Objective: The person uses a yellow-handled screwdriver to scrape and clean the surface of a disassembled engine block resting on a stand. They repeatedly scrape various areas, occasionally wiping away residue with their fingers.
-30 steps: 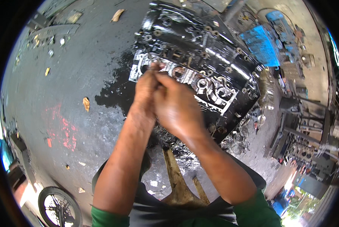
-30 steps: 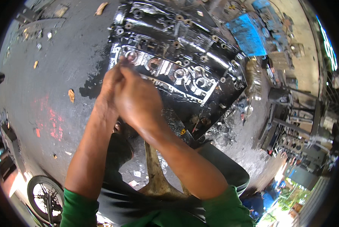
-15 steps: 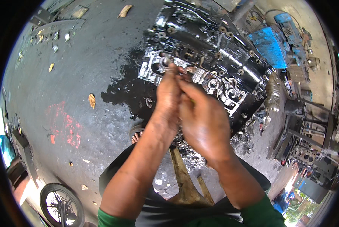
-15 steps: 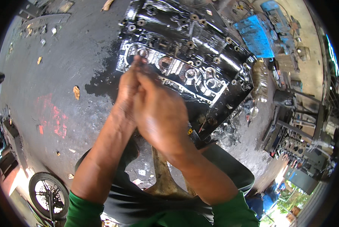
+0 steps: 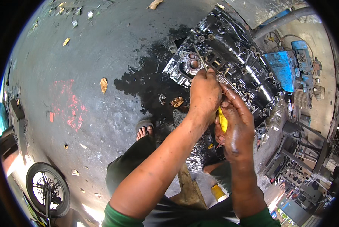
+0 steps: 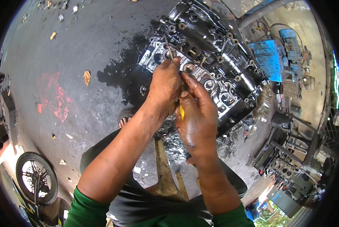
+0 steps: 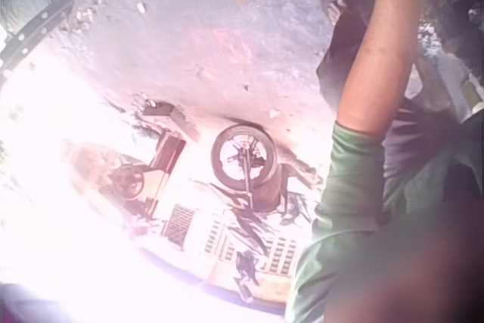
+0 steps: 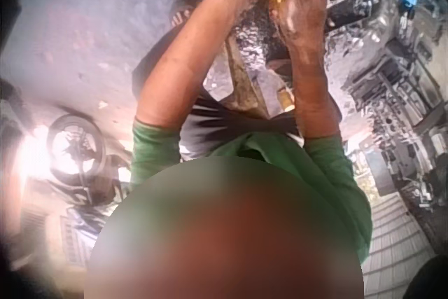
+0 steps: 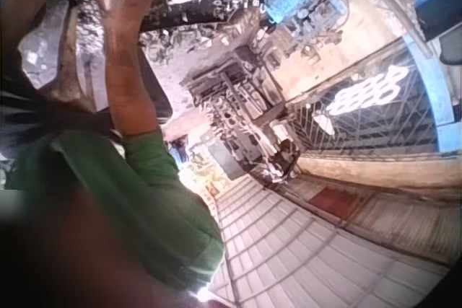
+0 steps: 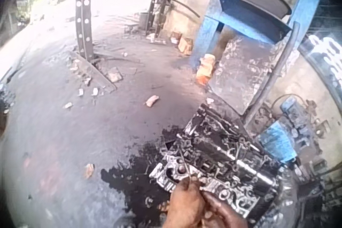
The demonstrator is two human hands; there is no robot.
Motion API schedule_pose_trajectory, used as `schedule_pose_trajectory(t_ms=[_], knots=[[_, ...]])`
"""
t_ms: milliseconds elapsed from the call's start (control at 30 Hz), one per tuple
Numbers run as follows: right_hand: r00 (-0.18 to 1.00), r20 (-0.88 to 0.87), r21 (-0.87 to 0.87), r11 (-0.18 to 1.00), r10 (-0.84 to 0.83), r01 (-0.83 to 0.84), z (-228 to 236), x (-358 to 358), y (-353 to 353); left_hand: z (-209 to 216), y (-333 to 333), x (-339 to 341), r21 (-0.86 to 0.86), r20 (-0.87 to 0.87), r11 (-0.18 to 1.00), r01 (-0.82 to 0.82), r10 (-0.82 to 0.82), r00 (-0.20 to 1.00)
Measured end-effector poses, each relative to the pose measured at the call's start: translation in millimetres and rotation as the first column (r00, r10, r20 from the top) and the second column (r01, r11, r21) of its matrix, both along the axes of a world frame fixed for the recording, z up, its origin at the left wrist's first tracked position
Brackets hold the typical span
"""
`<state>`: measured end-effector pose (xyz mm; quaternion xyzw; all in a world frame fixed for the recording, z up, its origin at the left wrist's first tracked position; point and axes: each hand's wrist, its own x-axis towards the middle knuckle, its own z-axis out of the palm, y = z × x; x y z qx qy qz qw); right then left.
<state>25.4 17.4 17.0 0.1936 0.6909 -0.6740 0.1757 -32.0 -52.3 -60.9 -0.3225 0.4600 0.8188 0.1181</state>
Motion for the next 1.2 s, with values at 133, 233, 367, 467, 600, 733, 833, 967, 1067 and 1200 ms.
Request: schedule_pose_trajectory(t_ms=[133,233,367,467,600,733,833,967,1067,1200], knots=[[0.981,-0.182,0.282,0.959,0.069,-0.015,-33,16,-21,-18,-20,10,0.062,-0.061,0.994,0.091,-0.087,0.994],[0.982,-0.177,0.472,0.881,0.072,0.021,-52,13,-38,-28,-32,7,0.228,-0.042,0.969,0.097,-0.09,0.995],[0.973,-0.185,0.703,0.71,0.135,0.035,-49,-2,-53,-28,-34,-17,0.157,-0.046,0.968,0.194,-0.189,0.981],[0.994,-0.104,0.402,0.915,0.018,0.025,-10,-5,-35,-11,-8,-13,0.144,-0.101,0.986,0.081,-0.067,0.993],[0.989,0.146,0.286,0.957,0.016,-0.058,23,-4,-11,6,11,3,0.042,0.053,0.999,0.01,-0.012,0.999],[0.984,-0.019,0.15,0.974,0.176,-0.171,10,-6,-9,6,-3,0,0.129,0.032,0.991,-0.031,0.027,0.999],[0.991,-0.037,0.222,0.968,0.131,-0.12,-2,0,-13,7,-11,2,0.071,0.033,0.997,0.013,-0.015,0.999],[0.993,-0.097,0.288,0.957,0.06,-0.029,-13,6,-15,3,-6,11,0.01,-0.052,1.0,-0.027,0.027,0.998],[0.983,-0.098,0.526,0.846,0.158,-0.083,-26,-2,-14,-12,-4,3,0.06,-0.043,0.997,-0.057,0.059,0.997],[0.967,-0.02,0.607,0.772,0.253,-0.189,-40,-15,4,-29,8,-13,0.096,-0.05,0.993,-0.074,0.079,0.996]])
